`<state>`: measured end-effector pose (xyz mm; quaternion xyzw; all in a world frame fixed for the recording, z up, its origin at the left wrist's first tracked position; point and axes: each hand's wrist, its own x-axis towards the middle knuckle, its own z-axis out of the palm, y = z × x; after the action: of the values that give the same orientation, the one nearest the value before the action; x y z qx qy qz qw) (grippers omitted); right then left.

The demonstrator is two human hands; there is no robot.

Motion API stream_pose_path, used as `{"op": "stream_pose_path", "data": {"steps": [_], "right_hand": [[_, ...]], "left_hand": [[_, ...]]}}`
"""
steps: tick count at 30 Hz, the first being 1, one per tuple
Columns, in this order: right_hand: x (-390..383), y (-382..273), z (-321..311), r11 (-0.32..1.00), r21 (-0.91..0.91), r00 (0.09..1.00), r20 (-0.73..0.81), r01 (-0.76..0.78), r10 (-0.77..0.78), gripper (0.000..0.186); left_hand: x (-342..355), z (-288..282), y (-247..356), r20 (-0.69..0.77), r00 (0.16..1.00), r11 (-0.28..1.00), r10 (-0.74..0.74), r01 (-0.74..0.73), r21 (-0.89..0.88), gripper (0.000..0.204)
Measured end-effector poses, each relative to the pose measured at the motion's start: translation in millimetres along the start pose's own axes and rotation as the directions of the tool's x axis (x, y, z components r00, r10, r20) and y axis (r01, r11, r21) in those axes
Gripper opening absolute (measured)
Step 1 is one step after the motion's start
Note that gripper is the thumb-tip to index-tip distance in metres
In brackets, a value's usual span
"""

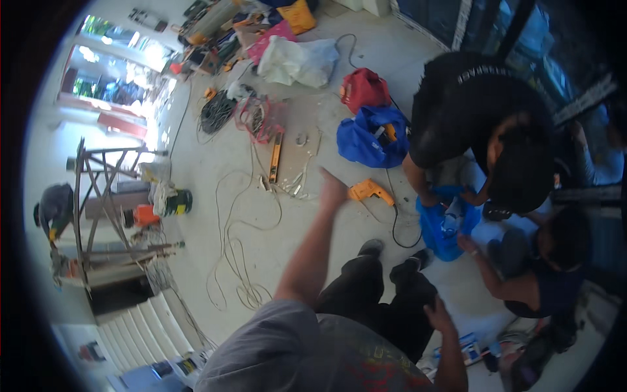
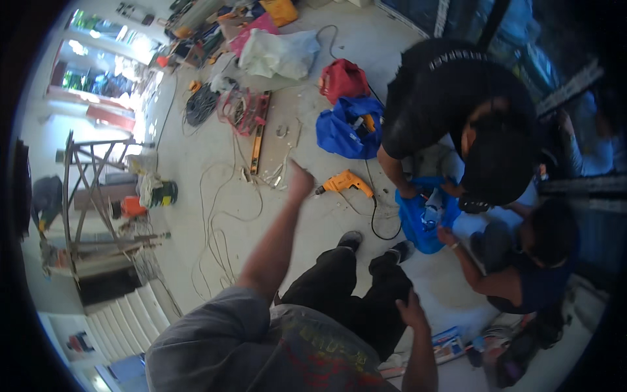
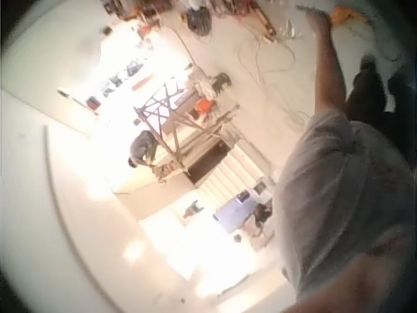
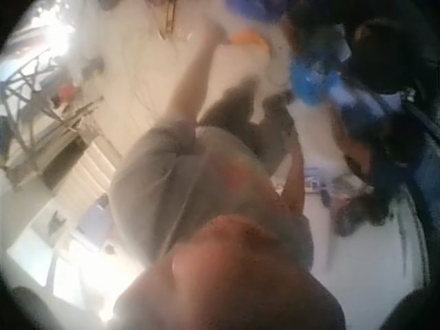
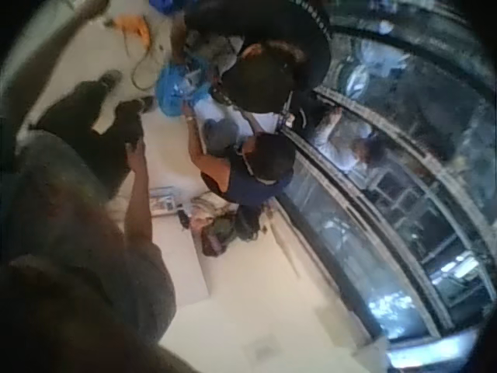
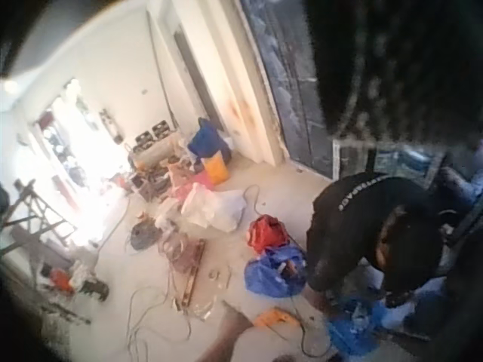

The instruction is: Organizing and sorting various construction tools and components into bags on a workshop floor.

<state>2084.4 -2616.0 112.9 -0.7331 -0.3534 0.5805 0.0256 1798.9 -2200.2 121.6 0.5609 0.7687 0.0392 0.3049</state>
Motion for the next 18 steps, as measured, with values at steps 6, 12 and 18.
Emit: {"op": "stream_pose_path", "data": {"steps": [6, 12, 18], "right_hand": [[-52.3, -67.7, -3.3, 0.936, -0.347, 0.954, 0.297, 0.059, 0.050, 0.076], [-20.3, -119.2, -33.5, 0.835, -0.509, 0.977, 0.063, 0.209, -0.206, 0.049], [28.5, -182.3, -13.8, 0.910, -0.414, 0.933, -0.337, -0.024, -0.128, 0.048]], "left_hand": [[17.7, -249.4, -60.4, -0.259, 0.965, 0.975, 0.034, -0.089, -0.204, 0.032], [-82.0, -240.0, -152.0, 0.137, 0.939, 0.945, 0.315, -0.324, 0.047, 0.039], [-208.0, -152.7, -460.7, 0.446, 0.766, 0.840, -0.463, 0.540, -0.056, 0.039]]}}
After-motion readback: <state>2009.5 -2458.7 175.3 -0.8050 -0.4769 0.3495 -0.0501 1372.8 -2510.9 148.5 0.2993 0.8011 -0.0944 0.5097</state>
